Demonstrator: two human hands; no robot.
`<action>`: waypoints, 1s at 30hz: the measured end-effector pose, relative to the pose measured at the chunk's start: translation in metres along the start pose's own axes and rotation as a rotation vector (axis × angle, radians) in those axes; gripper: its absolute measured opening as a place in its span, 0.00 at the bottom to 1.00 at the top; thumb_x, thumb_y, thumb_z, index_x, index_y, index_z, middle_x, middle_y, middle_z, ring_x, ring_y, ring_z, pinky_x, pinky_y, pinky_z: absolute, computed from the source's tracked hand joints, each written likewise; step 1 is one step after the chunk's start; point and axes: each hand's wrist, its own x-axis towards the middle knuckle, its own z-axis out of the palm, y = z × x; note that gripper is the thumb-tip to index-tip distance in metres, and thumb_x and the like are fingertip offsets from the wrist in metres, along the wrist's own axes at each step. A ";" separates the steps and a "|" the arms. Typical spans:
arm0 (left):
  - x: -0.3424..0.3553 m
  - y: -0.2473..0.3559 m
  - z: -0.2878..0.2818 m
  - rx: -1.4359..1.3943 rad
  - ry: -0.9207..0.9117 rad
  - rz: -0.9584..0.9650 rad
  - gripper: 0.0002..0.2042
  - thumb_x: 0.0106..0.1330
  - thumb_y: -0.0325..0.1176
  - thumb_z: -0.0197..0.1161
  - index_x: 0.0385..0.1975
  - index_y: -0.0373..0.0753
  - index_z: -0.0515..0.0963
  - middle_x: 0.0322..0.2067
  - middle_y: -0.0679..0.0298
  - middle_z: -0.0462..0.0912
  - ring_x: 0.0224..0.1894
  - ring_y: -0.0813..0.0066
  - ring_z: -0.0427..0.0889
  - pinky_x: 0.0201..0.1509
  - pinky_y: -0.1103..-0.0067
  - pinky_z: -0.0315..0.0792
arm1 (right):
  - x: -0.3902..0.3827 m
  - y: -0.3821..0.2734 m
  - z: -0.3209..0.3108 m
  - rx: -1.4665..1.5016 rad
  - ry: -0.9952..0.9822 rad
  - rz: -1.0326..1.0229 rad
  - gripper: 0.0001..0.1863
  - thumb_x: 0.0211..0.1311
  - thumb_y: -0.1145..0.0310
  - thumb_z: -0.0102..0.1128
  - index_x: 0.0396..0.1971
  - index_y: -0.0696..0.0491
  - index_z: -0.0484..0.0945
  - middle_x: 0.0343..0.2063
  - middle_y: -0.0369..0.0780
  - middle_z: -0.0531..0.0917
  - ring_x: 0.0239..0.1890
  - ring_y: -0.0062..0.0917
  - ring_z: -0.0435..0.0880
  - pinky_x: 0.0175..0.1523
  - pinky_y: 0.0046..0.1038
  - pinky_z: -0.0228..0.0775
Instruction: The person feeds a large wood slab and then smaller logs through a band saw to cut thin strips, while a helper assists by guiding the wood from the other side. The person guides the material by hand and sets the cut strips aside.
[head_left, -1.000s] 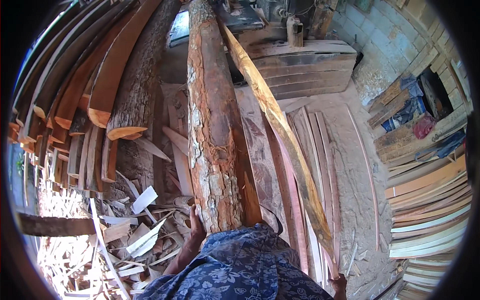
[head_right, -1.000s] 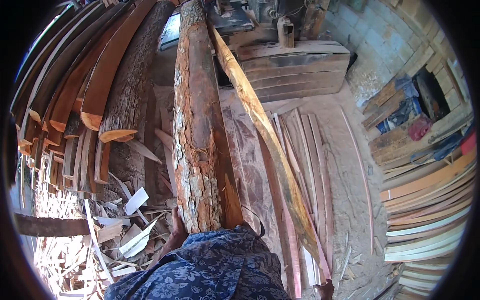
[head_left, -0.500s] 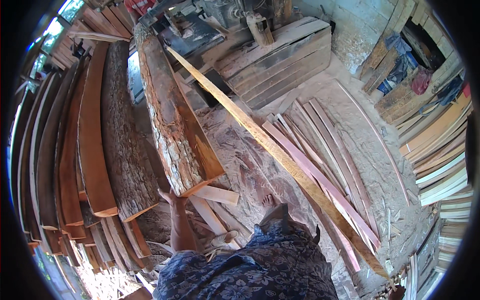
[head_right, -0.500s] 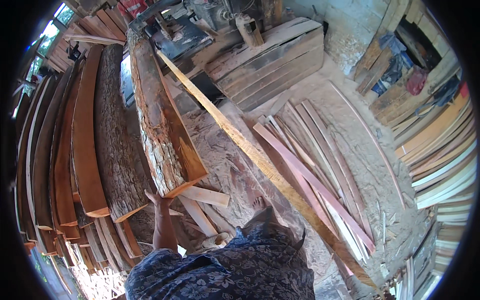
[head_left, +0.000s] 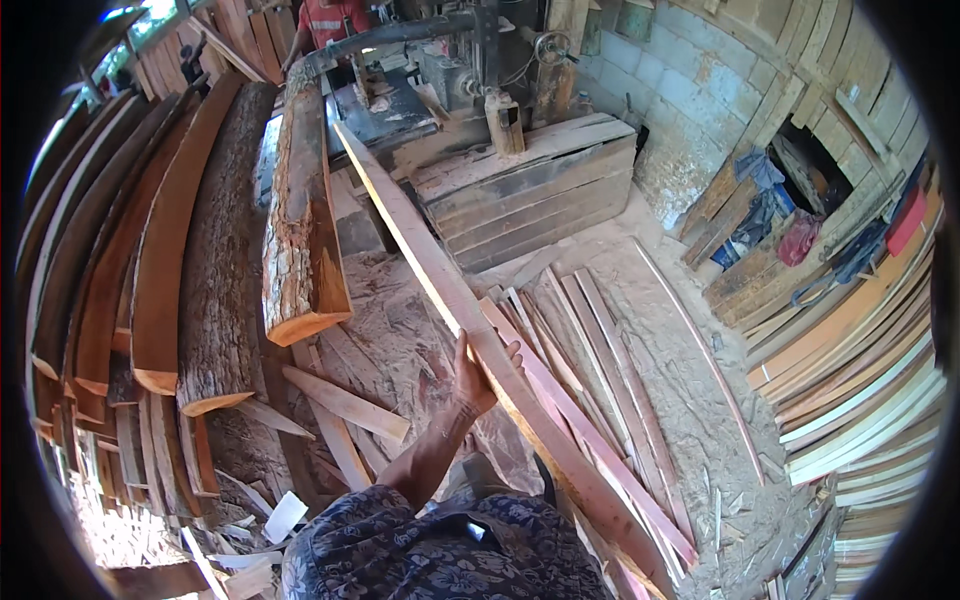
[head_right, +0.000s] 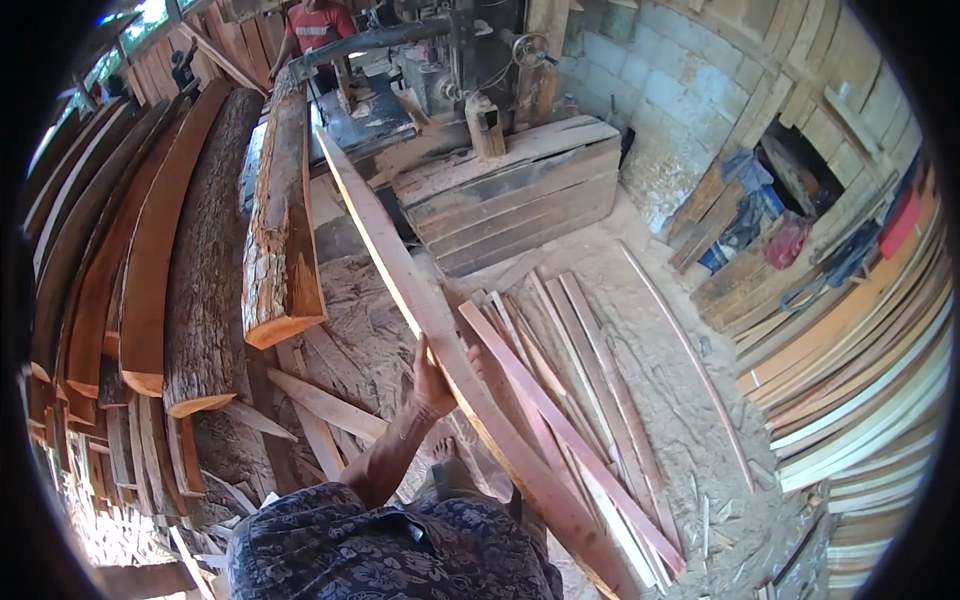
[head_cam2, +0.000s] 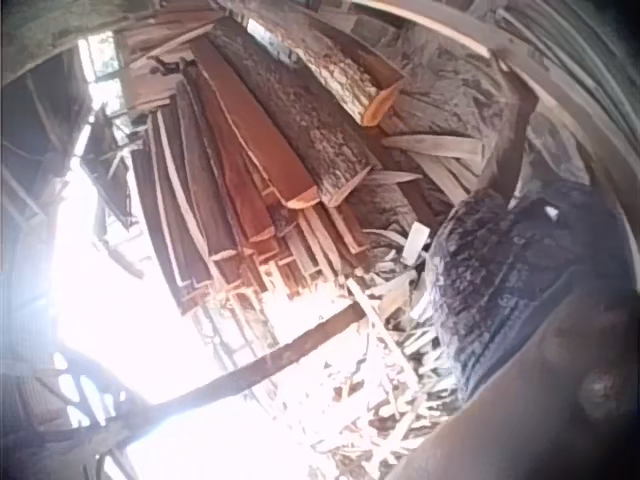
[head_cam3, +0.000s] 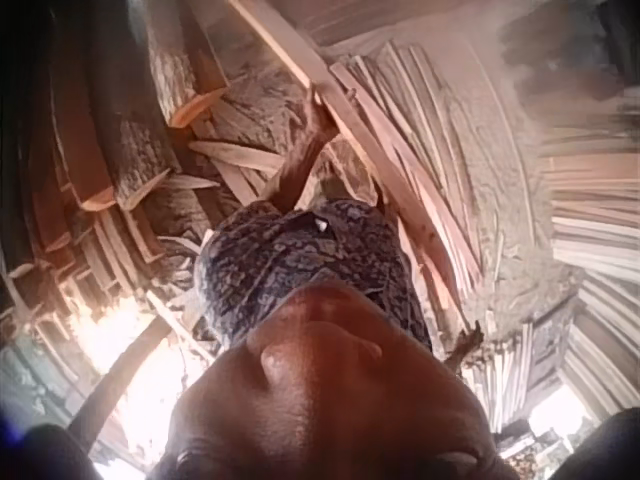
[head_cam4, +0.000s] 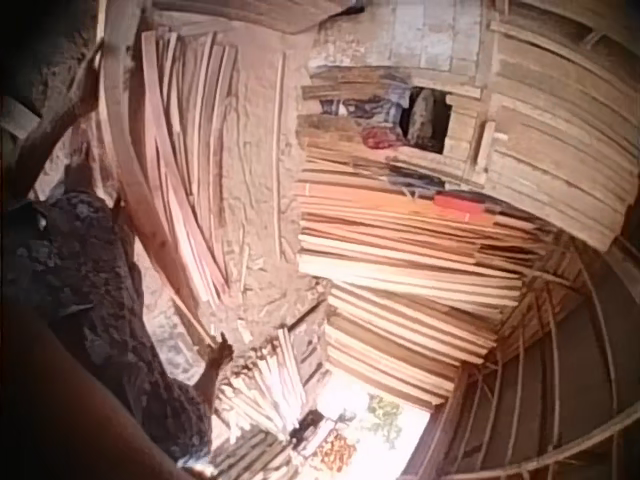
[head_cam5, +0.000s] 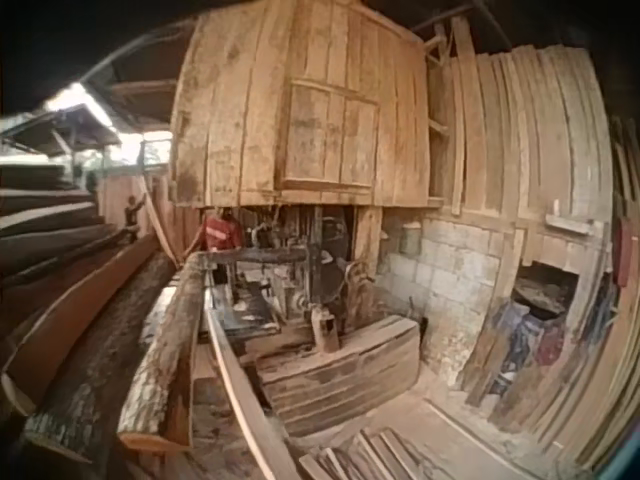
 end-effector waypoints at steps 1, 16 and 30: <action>-0.011 -0.015 0.004 0.009 -0.019 0.029 0.36 0.54 0.69 0.47 0.55 0.47 0.63 0.41 0.51 0.76 0.40 0.61 0.78 0.47 0.65 0.73 | 0.017 0.001 -0.001 0.012 0.012 -0.053 0.18 0.61 0.59 0.51 0.50 0.48 0.75 0.36 0.38 0.76 0.40 0.35 0.73 0.42 0.39 0.70; -0.266 -0.150 0.116 0.033 -0.691 0.654 0.37 0.59 0.58 0.51 0.65 0.50 0.47 0.41 0.42 0.77 0.35 0.51 0.81 0.43 0.60 0.76 | 0.273 -0.275 0.174 -0.508 -0.730 -0.933 0.34 0.47 0.51 0.63 0.54 0.51 0.67 0.38 0.41 0.77 0.39 0.33 0.76 0.45 0.33 0.67; -0.794 -0.420 0.085 0.716 1.231 2.398 0.36 0.67 0.51 0.44 0.67 0.48 0.31 0.59 0.50 0.65 0.65 0.61 0.58 0.68 0.65 0.41 | -0.485 -0.352 0.035 0.211 -1.523 -2.214 0.34 0.58 0.59 0.58 0.59 0.59 0.56 0.54 0.46 0.68 0.53 0.32 0.68 0.58 0.29 0.58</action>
